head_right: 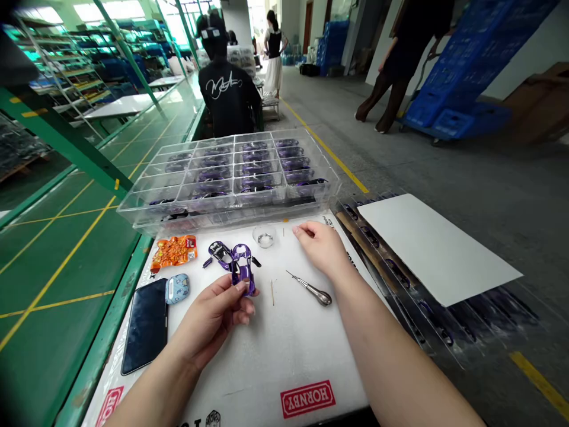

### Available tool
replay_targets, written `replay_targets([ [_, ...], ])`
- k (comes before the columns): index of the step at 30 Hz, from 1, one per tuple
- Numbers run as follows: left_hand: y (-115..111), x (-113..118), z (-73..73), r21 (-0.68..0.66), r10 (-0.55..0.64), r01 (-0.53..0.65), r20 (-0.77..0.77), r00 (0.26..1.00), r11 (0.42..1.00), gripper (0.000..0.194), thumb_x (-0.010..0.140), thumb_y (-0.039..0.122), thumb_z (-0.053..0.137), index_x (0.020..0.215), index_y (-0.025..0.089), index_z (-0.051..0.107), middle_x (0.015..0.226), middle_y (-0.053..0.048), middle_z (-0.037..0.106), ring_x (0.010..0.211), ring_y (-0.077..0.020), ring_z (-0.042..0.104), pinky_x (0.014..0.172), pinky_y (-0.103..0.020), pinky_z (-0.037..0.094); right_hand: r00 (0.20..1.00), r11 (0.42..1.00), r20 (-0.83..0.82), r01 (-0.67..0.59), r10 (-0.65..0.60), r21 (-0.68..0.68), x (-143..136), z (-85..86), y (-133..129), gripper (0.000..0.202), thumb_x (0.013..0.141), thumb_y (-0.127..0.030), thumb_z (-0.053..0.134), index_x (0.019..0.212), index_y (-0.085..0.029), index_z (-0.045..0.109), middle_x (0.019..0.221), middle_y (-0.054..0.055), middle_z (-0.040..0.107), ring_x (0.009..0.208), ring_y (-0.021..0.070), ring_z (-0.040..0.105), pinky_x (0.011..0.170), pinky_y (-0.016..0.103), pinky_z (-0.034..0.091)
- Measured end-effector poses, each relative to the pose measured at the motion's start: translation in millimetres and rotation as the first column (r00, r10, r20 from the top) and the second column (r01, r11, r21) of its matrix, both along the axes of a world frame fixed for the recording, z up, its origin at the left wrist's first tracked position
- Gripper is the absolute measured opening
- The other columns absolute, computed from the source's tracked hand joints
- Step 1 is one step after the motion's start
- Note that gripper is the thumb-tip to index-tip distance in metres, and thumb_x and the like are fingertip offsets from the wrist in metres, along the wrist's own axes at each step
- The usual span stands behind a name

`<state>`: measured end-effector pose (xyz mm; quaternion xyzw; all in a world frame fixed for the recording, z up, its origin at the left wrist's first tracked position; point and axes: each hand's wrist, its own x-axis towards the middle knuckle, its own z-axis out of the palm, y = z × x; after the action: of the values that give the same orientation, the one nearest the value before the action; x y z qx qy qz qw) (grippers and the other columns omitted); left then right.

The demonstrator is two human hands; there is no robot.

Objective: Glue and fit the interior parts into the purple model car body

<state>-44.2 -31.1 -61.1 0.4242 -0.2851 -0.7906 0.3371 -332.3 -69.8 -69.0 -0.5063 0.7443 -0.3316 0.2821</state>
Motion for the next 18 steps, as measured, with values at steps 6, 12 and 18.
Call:
replay_targets([
  [6,1,-2,-10.5,-0.035,-0.05,0.05,-0.007,0.999,0.998,0.056,0.077,0.043,0.116,0.106,0.011,0.08,0.101,-0.009,0.083,0.073,-0.0156,0.079,0.058,-0.022,0.062,0.971,0.97,-0.2,-0.085,0.133,0.228,2,-12.8,-18,0.021,0.112,-0.035,0.076,0.101,-0.017,0.079,0.108,0.007,0.083,0.104,0.0224,0.073,0.101,0.039,0.057],
  [12,-2,-3,-19.3,-0.019,-0.155,0.154,-0.048,0.987,0.988,0.055,0.077,0.038,0.114,0.109,0.012,0.079,0.113,-0.016,0.087,0.075,-0.0159,0.081,0.06,-0.022,0.065,0.942,0.904,-0.249,-0.106,0.224,0.413,-1,-3.1,-42,0.034,0.117,-0.049,0.076,0.111,-0.016,0.08,0.115,0.007,0.083,0.109,0.0223,0.079,0.108,0.043,0.066],
  [18,-6,-4,-20.3,-0.023,-0.28,0.279,-0.09,0.956,0.96,0.056,0.069,0.032,0.114,0.106,0.011,0.078,0.118,-0.023,0.089,0.068,-0.0181,0.081,0.055,-0.024,0.066,0.921,0.864,-0.264,-0.131,0.288,0.486,1,11.7,-52,0.037,0.117,-0.052,0.076,0.117,-0.016,0.081,0.118,0.009,0.083,0.108,0.0218,0.08,0.105,0.043,0.068],
])
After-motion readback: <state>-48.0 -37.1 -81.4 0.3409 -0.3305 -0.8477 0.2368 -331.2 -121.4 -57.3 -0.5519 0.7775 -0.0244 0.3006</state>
